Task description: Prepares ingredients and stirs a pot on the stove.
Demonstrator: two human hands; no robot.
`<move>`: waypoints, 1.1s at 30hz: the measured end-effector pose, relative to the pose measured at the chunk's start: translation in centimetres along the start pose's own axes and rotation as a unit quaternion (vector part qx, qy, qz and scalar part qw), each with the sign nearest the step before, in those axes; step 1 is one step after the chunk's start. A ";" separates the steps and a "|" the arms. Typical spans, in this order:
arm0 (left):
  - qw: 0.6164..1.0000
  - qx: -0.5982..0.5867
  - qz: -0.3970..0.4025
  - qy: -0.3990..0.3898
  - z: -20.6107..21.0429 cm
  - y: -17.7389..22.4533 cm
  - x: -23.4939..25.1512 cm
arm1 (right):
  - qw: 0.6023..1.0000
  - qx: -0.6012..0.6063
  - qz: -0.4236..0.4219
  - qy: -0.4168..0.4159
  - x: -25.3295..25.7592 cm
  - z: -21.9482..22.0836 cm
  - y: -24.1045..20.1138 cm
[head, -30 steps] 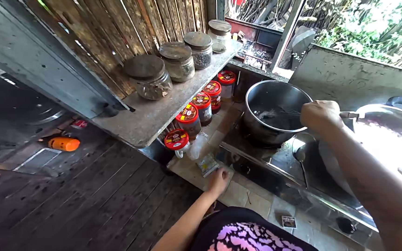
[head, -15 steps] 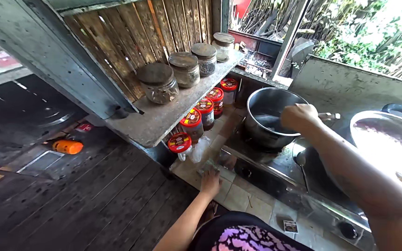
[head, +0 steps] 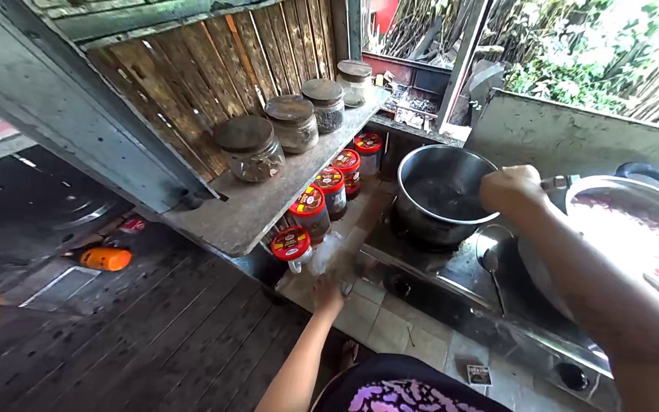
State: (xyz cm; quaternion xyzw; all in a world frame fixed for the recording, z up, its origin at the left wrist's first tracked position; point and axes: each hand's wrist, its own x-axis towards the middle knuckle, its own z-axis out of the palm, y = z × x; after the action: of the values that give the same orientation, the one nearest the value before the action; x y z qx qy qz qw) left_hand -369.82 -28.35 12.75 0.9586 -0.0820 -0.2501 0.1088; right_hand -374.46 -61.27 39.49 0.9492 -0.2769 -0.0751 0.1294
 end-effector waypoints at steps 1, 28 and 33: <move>1.000 -0.007 -0.001 0.000 -0.1 0.0 0.2 | 0.998 -0.009 -0.016 -0.055 -0.7 -1.3 -0.6; 0.978 -0.145 0.128 0.074 -7.0 1.8 2.5 | 0.998 0.055 -0.023 -0.010 1.2 1.8 -1.7; 0.962 -0.180 0.155 0.133 -7.2 0.9 2.3 | 0.982 0.019 0.110 -0.155 -0.1 -3.2 -0.7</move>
State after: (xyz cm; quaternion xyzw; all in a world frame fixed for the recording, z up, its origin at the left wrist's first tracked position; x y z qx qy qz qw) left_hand -364.38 -28.51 18.07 0.9233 -0.1685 -0.1111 0.3267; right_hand -373.53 -59.98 42.39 0.8919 -0.3980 -0.2015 0.0745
